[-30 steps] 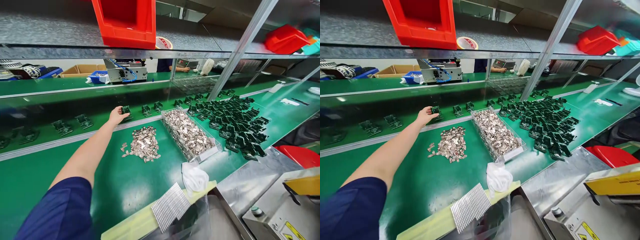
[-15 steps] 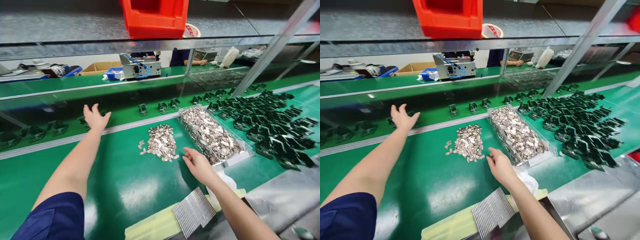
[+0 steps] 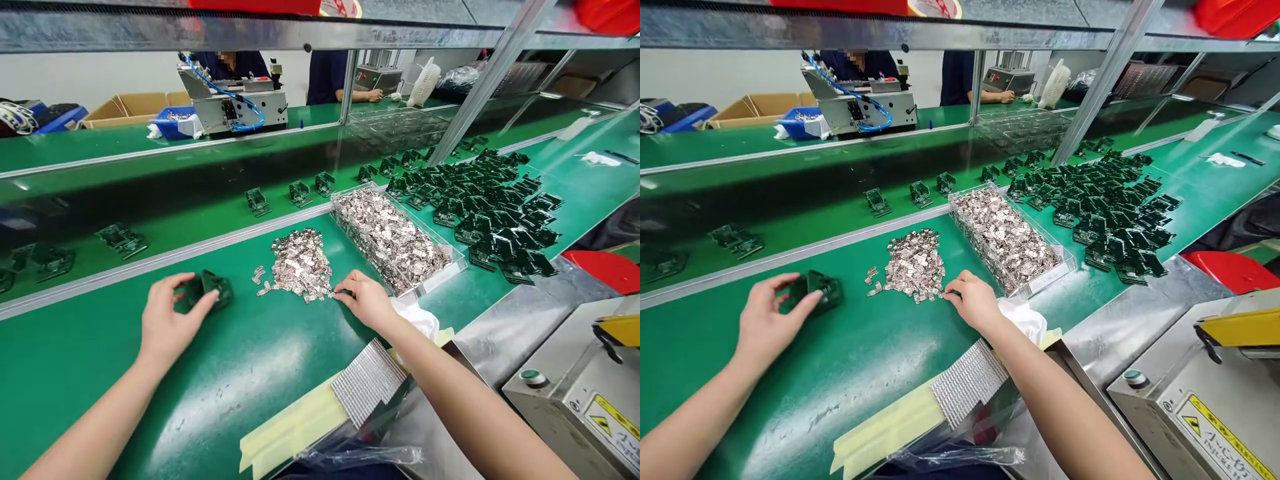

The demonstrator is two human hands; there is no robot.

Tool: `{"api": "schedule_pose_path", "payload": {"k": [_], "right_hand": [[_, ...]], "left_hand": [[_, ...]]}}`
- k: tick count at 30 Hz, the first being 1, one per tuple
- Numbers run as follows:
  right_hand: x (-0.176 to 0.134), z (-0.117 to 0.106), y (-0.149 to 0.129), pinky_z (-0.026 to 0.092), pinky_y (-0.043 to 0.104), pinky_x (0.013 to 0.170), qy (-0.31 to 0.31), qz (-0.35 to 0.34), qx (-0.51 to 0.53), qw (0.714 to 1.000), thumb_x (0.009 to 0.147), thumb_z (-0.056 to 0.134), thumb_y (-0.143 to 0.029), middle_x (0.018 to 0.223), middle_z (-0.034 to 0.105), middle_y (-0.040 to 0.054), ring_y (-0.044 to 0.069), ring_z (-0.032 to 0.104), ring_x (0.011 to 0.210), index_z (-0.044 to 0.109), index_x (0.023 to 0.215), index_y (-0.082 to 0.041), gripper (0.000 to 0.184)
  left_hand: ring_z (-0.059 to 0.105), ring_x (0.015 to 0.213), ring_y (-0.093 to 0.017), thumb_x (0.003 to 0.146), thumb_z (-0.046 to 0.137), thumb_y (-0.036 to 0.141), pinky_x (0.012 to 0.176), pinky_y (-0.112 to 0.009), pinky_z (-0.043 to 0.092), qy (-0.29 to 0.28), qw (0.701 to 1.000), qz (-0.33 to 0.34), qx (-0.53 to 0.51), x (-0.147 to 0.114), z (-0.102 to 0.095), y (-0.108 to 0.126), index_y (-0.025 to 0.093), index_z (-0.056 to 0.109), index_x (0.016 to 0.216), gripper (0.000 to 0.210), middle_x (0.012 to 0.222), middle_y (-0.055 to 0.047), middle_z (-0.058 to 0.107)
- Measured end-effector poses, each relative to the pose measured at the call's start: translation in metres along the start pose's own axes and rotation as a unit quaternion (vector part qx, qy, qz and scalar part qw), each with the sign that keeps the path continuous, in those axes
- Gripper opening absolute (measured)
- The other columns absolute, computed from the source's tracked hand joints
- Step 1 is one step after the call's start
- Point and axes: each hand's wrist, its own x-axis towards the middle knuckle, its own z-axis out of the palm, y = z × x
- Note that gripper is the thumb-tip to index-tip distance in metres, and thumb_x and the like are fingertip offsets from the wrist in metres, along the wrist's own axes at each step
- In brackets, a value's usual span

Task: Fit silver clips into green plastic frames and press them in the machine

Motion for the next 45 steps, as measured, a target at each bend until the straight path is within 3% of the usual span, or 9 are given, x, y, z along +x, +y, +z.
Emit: {"api": "schedule_pose_path", "payload": {"k": [4, 9, 13, 17, 21, 25, 36, 41, 45], "right_hand": [[-0.008, 0.0, 0.001, 0.046, 0.026, 0.071, -0.01, -0.033, -0.007, 0.999, 0.09, 0.068, -0.021, 0.095, 0.063, 0.003, 0.017, 0.062, 0.081, 0.069, 0.1, -0.021, 0.011], [-0.007, -0.003, -0.007, 0.047, 0.025, 0.079, -0.031, -0.041, -0.027, 0.998, 0.092, 0.064, -0.021, 0.098, 0.064, 0.0041, 0.018, 0.064, 0.088, 0.069, 0.098, -0.02, 0.008], [-0.014, 0.007, -0.04, 0.047, 0.027, 0.076, -0.08, -0.075, -0.101, 0.989, 0.095, 0.057, -0.019, 0.095, 0.065, 0.0076, 0.019, 0.064, 0.087, 0.069, 0.092, -0.015, 0.012], [-0.047, 0.028, -0.088, 0.047, 0.032, 0.069, -0.12, -0.2, -0.132, 0.964, 0.087, 0.064, -0.015, 0.084, 0.064, 0.0086, 0.022, 0.062, 0.08, 0.067, 0.083, -0.014, 0.005], [-0.087, 0.038, -0.117, 0.046, 0.035, 0.066, -0.112, -0.327, -0.144, 0.927, 0.082, 0.066, -0.014, 0.079, 0.06, 0.0094, 0.023, 0.058, 0.075, 0.062, 0.082, -0.012, 0.005], [-0.113, 0.042, -0.114, 0.045, 0.035, 0.066, -0.054, -0.349, -0.129, 0.927, 0.085, 0.062, -0.013, 0.079, 0.057, 0.0079, 0.022, 0.055, 0.074, 0.06, 0.082, -0.012, 0.004], [-0.151, 0.065, -0.079, 0.048, 0.033, 0.075, 0.12, -0.449, -0.009, 0.885, 0.097, 0.046, -0.01, 0.101, 0.067, 0.0129, 0.022, 0.059, 0.09, 0.066, 0.101, -0.005, 0.021], [-0.152, 0.074, -0.083, 0.051, 0.03, 0.065, 0.11, -0.418, 0.114, 0.895, 0.096, 0.045, -0.008, 0.08, 0.066, 0.0089, 0.019, 0.059, 0.073, 0.063, 0.099, -0.009, 0.018], [-0.162, 0.055, -0.08, 0.052, 0.027, 0.061, 0.101, -0.274, 0.292, 0.911, 0.097, 0.046, -0.014, 0.082, 0.066, 0.0078, 0.018, 0.06, 0.071, 0.061, 0.105, -0.017, 0.018]], "left_hand": [[0.054, 0.122, -0.035, 0.066, 0.077, 0.052, 0.1, -0.053, 0.049, -0.02, 0.998, 0.025, -0.062, -0.056, -0.002, -0.005, 0.022, 0.035, 0.14, 0.091, 0.135, -0.016, 0.05], [0.04, 0.138, -0.038, 0.066, 0.078, 0.05, 0.108, -0.061, 0.037, -0.15, 0.987, 0.025, -0.048, -0.071, -0.012, -0.014, 0.024, 0.004, 0.151, 0.116, 0.148, -0.02, 0.041], [0.055, 0.123, -0.041, 0.068, 0.075, 0.052, 0.096, -0.059, 0.049, -0.193, 0.98, -0.047, 0.013, -0.071, -0.015, -0.008, 0.023, 0.025, 0.148, 0.099, 0.134, -0.019, 0.055], [0.062, 0.115, -0.033, 0.065, 0.078, 0.043, 0.101, -0.052, 0.05, -0.104, 0.99, -0.06, -0.08, -0.068, -0.009, -0.003, 0.021, 0.045, 0.132, 0.078, 0.128, -0.014, 0.059], [0.069, 0.1, -0.027, 0.056, 0.085, 0.033, 0.093, -0.046, 0.057, -0.026, 0.95, -0.179, -0.253, -0.068, -0.001, 0.01, 0.019, 0.049, 0.106, 0.064, 0.113, -0.011, 0.064], [0.071, 0.097, -0.024, 0.05, 0.089, 0.028, 0.091, -0.04, 0.059, -0.051, 0.903, -0.192, -0.38, -0.074, 0.014, 0.041, 0.019, 0.049, 0.092, 0.059, 0.105, -0.007, 0.066], [0.072, 0.094, -0.019, 0.059, 0.086, 0.022, 0.087, -0.032, 0.06, -0.209, 0.814, -0.17, -0.515, -0.093, 0.052, 0.104, 0.019, 0.05, 0.106, 0.06, 0.111, -0.006, 0.068], [0.071, 0.093, -0.02, 0.058, 0.086, 0.024, 0.088, -0.037, 0.059, -0.216, 0.825, -0.151, -0.5, -0.097, 0.054, 0.102, 0.019, 0.048, 0.109, 0.063, 0.107, -0.006, 0.068], [0.071, 0.087, -0.019, 0.061, 0.084, 0.028, 0.084, -0.037, 0.06, -0.237, 0.83, -0.112, -0.492, -0.101, 0.05, 0.112, 0.021, 0.047, 0.115, 0.066, 0.101, -0.004, 0.068]]}}
